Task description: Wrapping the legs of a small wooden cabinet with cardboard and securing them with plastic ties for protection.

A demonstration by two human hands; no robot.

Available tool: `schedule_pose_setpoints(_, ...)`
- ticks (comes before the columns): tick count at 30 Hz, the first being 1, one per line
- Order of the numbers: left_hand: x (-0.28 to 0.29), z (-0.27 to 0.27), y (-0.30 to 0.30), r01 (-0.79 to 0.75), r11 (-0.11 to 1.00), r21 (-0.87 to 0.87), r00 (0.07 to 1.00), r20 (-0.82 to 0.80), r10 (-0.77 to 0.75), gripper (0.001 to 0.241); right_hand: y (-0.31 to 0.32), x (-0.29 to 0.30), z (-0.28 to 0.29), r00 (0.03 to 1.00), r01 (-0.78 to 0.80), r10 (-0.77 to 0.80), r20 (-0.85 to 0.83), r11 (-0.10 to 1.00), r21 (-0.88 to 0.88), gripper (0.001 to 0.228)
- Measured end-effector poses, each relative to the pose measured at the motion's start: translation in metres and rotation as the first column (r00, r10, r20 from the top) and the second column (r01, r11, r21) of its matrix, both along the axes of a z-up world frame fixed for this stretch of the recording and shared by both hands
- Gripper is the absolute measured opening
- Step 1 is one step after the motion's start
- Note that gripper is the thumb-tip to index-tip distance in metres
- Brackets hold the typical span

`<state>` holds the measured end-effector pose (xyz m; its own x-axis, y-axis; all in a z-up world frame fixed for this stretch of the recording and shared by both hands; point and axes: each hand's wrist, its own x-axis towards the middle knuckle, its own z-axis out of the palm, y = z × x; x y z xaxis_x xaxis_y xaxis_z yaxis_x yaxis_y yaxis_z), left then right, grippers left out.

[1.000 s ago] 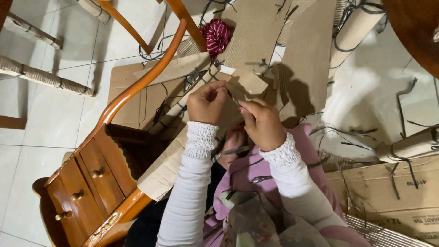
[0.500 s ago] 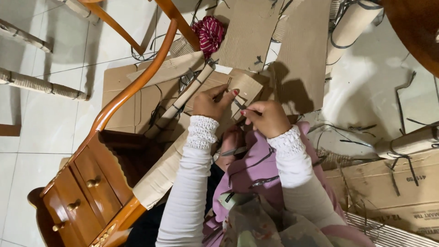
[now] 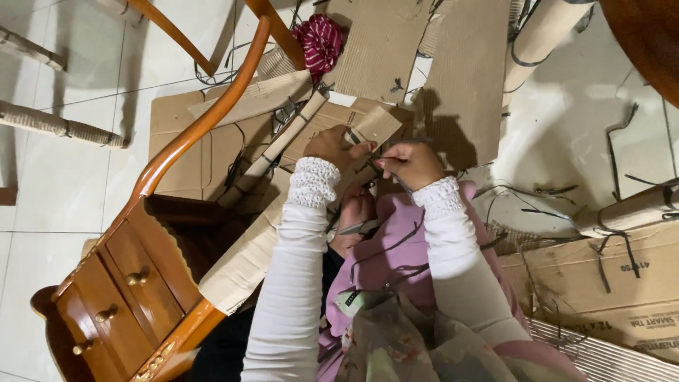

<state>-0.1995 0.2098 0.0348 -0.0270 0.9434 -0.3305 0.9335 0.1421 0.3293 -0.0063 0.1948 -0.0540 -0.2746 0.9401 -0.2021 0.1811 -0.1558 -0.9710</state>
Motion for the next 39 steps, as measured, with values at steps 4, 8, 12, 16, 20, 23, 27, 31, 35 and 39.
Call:
schedule_pose_setpoints(4, 0.0, 0.002, 0.003, 0.028, 0.999, -0.031, 1.0, -0.007, -0.029, 0.078, 0.005, 0.003, -0.017, 0.937, 0.055, -0.091, -0.337, 0.992, -0.114, 0.029)
schedule_pose_setpoints(8, -0.002, -0.002, 0.006, 0.028, 0.998, -0.06, 1.0, -0.005, -0.028, 0.08, 0.011, 0.007, -0.03, 0.788, 0.209, -0.233, -0.57, 0.972, -0.108, 0.038)
schedule_pose_setpoints(12, -0.002, -0.01, 0.0, 0.03, 1.0, 0.008, 0.992, 0.123, -0.03, 0.071, 0.002, 0.006, -0.012, 0.932, 0.138, -0.136, -0.337, 0.99, -0.018, 0.014)
schedule_pose_setpoints(16, -0.005, -0.019, 0.001, 0.055, 0.997, 0.048, 0.988, 0.14, -0.061, 0.066, -0.008, 0.004, 0.017, 0.959, 0.038, -0.041, -0.279, 0.999, -0.017, 0.014)
schedule_pose_setpoints(20, -0.001, -0.018, 0.002, 0.131, 0.983, 0.125, 0.971, 0.182, -0.152, 0.07, -0.013, 0.008, 0.035, 0.974, -0.058, 0.056, -0.218, 0.998, -0.006, 0.014)
schedule_pose_setpoints(23, -0.005, -0.033, 0.008, 0.16, 0.975, 0.154, 0.973, 0.141, -0.182, 0.072, -0.015, 0.011, 0.04, 0.982, -0.045, 0.051, -0.182, 0.998, 0.042, 0.015)
schedule_pose_setpoints(27, 0.016, 0.012, -0.008, 0.222, 0.943, 0.249, 0.946, 0.18, -0.27, 0.071, -0.023, 0.017, 0.065, 0.998, -0.002, 0.013, -0.054, 0.978, 0.21, 0.018)
schedule_pose_setpoints(31, 0.01, 0.015, -0.013, 0.295, 0.916, 0.272, 0.903, 0.233, -0.361, 0.078, -0.024, 0.011, 0.072, 0.999, 0.015, 0.001, -0.049, 0.947, 0.322, 0.02)
schedule_pose_setpoints(35, 0.003, 0.011, -0.017, 0.248, 0.85, 0.464, 0.795, 0.405, -0.452, 0.036, -0.022, 0.011, 0.069, 0.971, 0.144, -0.068, -0.231, 0.932, 0.332, 0.024)
schedule_pose_setpoints(39, -0.003, 0.013, -0.018, 0.244, 0.804, 0.542, 0.689, 0.486, -0.537, 0.015, -0.028, 0.015, 0.08, 0.928, 0.256, -0.158, -0.339, 0.929, 0.267, 0.028)
